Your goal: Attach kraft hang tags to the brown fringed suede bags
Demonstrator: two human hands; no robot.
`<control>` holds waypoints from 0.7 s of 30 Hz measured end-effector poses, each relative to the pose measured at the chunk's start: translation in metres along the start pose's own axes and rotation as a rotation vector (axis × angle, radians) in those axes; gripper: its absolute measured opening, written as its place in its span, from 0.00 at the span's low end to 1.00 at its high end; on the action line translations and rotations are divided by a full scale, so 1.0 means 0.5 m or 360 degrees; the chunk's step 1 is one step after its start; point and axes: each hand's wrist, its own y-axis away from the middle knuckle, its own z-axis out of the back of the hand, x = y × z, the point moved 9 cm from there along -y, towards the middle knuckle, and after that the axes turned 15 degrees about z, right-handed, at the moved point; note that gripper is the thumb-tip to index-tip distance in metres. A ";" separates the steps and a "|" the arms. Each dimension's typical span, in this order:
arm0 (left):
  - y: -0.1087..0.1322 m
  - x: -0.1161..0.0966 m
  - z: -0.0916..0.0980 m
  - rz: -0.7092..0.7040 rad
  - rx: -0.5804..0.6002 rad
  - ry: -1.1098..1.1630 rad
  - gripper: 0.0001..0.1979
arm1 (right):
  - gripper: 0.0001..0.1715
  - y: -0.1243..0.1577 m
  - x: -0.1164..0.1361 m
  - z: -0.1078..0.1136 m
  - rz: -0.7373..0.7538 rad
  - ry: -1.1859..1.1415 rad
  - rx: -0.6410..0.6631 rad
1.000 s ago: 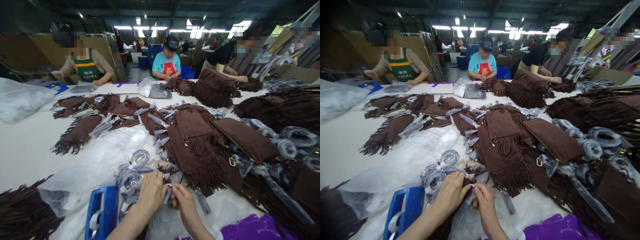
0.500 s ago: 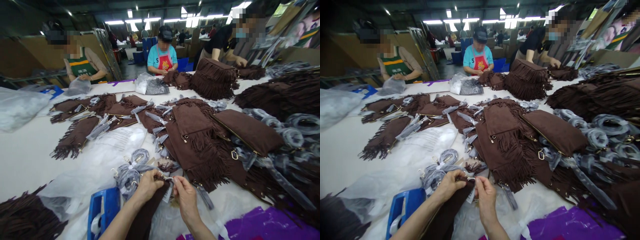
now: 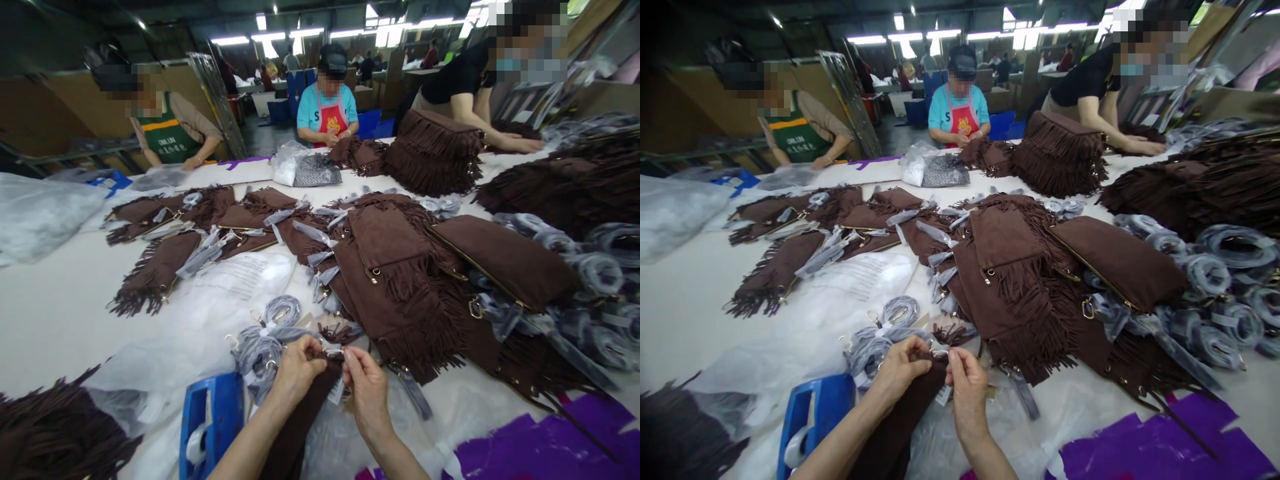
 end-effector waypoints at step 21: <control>0.000 0.016 -0.006 0.0263 0.0175 0.0351 0.12 | 0.10 0.017 0.037 -0.018 0.0593 0.0458 0.0348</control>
